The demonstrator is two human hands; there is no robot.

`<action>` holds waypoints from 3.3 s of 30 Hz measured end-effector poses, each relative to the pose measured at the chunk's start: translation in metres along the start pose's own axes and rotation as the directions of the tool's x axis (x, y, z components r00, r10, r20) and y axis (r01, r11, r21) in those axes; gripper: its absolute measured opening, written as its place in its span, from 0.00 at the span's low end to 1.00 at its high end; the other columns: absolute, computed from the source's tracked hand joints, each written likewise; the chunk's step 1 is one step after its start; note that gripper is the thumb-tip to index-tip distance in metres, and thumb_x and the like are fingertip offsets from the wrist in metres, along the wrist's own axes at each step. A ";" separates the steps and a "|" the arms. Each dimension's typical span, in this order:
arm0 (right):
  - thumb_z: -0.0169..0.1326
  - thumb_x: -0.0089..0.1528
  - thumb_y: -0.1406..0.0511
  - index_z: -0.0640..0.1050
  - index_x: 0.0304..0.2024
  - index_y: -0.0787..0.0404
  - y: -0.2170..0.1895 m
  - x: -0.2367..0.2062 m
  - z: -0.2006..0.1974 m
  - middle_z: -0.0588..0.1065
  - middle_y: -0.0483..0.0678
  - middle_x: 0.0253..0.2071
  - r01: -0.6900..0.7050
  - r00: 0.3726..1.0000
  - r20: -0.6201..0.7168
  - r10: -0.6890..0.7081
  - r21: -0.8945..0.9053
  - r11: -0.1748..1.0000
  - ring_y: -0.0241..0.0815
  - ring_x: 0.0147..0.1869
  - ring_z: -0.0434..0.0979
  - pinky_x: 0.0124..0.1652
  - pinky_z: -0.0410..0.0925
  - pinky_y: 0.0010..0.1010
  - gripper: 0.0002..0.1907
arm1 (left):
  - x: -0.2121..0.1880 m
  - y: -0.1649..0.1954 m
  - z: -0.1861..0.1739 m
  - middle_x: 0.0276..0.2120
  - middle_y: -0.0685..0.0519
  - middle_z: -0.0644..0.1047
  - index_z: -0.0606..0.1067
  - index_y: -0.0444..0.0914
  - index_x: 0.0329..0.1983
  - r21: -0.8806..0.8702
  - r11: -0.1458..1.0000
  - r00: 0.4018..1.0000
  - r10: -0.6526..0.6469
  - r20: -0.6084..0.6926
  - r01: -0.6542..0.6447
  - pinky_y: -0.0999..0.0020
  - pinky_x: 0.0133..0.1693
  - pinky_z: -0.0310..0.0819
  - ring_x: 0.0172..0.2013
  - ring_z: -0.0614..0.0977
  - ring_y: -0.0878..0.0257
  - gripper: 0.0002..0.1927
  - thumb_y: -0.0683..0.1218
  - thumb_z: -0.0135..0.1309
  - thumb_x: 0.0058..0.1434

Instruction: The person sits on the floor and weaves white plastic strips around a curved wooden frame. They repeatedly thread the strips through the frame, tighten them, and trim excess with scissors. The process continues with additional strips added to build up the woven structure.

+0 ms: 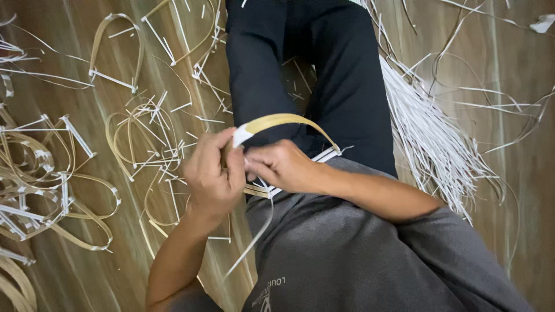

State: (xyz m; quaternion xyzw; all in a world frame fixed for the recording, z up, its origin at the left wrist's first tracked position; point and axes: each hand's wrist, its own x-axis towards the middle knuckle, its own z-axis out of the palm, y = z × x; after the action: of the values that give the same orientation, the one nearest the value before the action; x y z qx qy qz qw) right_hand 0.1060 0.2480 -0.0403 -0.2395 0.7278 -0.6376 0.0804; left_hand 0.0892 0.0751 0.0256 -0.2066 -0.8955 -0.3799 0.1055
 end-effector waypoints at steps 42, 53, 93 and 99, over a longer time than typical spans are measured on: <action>0.65 0.60 0.67 0.83 0.50 0.64 -0.006 -0.093 -0.073 0.84 0.45 0.40 -0.562 0.824 0.301 0.481 0.324 0.761 0.22 0.30 0.77 0.20 0.63 0.15 0.16 | -0.096 0.014 0.043 0.37 0.52 0.78 0.78 0.35 0.42 -0.399 0.905 0.961 -0.035 0.275 0.147 0.65 0.42 0.78 0.37 0.81 0.59 0.02 0.40 0.56 0.69; 0.65 0.62 0.68 0.83 0.51 0.62 0.006 -0.113 -0.073 0.84 0.45 0.37 -0.624 0.779 0.377 0.501 0.382 0.682 0.21 0.21 0.68 0.20 0.60 0.15 0.15 | -0.086 0.036 0.059 0.45 0.53 0.76 0.80 0.40 0.45 -0.313 0.847 0.871 0.480 0.102 -0.429 0.66 0.46 0.78 0.46 0.79 0.59 0.09 0.43 0.62 0.62; 0.64 0.62 0.68 0.83 0.51 0.62 0.049 -0.132 -0.069 0.85 0.48 0.43 -0.603 0.790 0.440 0.427 0.432 0.671 0.23 0.25 0.76 0.18 0.60 0.14 0.15 | -0.140 0.032 -0.006 0.36 0.55 0.79 0.79 0.39 0.40 -0.483 0.757 0.867 -0.215 0.450 0.439 0.79 0.26 0.73 0.30 0.80 0.71 0.07 0.38 0.63 0.60; 0.65 0.61 0.68 0.83 0.50 0.62 0.048 -0.131 -0.069 0.84 0.48 0.42 -0.587 0.803 0.425 0.419 0.439 0.681 0.22 0.25 0.75 0.18 0.60 0.15 0.15 | -0.085 0.058 0.044 0.25 0.56 0.68 0.78 0.39 0.36 -0.098 0.952 0.889 0.307 0.340 -0.291 0.71 0.25 0.66 0.26 0.75 0.67 0.05 0.44 0.62 0.60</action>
State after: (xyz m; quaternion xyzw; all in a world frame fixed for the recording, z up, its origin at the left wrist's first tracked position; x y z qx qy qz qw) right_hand 0.1798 0.3718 -0.0999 -0.0848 0.5302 -0.7286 0.4253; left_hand 0.1898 0.1187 0.0024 -0.4088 -0.8487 -0.3356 -0.0035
